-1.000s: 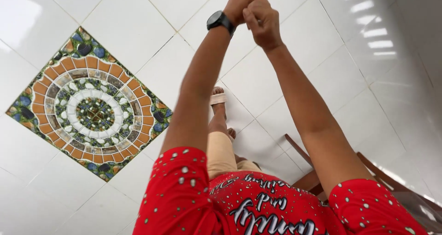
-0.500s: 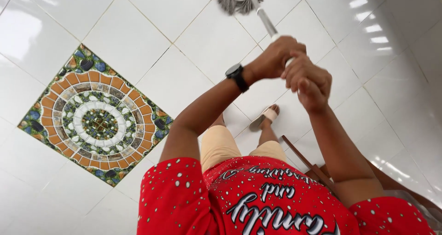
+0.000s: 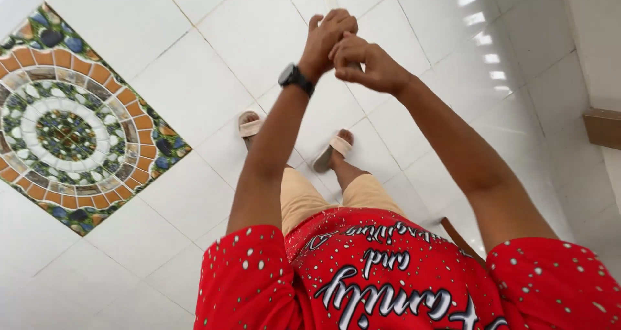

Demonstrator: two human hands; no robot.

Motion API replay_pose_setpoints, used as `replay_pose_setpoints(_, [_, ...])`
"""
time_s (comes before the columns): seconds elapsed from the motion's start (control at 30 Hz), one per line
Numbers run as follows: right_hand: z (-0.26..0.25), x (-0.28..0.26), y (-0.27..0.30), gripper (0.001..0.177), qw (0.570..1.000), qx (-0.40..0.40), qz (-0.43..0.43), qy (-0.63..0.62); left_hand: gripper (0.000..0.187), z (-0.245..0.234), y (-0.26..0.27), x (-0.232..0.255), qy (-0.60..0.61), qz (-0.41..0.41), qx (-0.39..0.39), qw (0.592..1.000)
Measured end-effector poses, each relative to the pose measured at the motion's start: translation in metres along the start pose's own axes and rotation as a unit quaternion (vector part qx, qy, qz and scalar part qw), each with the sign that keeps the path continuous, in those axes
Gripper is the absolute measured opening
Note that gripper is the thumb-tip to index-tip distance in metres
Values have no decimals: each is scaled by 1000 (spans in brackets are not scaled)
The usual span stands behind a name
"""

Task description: The person mops a tiled floor using a spin mop. They move the mop back and forth across the white tiles and a central decorative mosaic tile, covering the area systematically.

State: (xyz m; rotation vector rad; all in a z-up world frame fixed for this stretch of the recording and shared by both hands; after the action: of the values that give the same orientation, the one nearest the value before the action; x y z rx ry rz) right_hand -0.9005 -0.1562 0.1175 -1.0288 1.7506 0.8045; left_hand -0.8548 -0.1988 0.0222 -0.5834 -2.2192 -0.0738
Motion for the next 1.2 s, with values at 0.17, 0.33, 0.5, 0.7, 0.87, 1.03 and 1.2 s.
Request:
replay_pose_setpoints(0.17, [-11, -90, 80, 43, 995, -41, -87, -28, 12, 12, 25, 115, -6, -42, 26, 999])
replay_pose_setpoints(0.33, [-12, -93, 84, 52, 986, 11, -109, -126, 17, -6, 36, 132, -77, -46, 95, 991])
replay_pose_setpoints(0.5, [-12, 9, 9, 45, 985, 70, -38, -153, 12, 1, 10, -3, -114, -105, 36, 987])
replay_pose_setpoints(0.7, [48, 69, -85, 45, 984, 65, -13, -166, 12, -25, 51, -106, -175, -124, 19, 977])
replay_pose_setpoints(0.87, [69, 31, -33, 50, 992, -16, 70, -107, 10, -9, 96, -38, -331, -174, 136, 917])
replay_pose_setpoints(1.03, [67, -51, 37, 50, 983, -118, -14, -140, 24, -11, 127, 82, -218, -170, 199, 940])
replay_pose_setpoints(1.2, [84, -116, -19, 55, 973, -154, -74, -158, 10, -65, 157, 69, -212, -126, 276, 929])
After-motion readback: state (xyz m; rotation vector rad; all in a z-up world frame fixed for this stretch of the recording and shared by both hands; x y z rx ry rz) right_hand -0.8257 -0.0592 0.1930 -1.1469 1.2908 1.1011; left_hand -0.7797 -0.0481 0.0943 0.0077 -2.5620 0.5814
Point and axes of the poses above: each hand's wrist, its own y-axis away from the middle knuckle, its own z-axis out of the palm, x = y × z, the point moved 10 cm from there along -y, towards the middle knuckle, and after that the axes turned 11 degrees about -x, right-handed, at the moved point
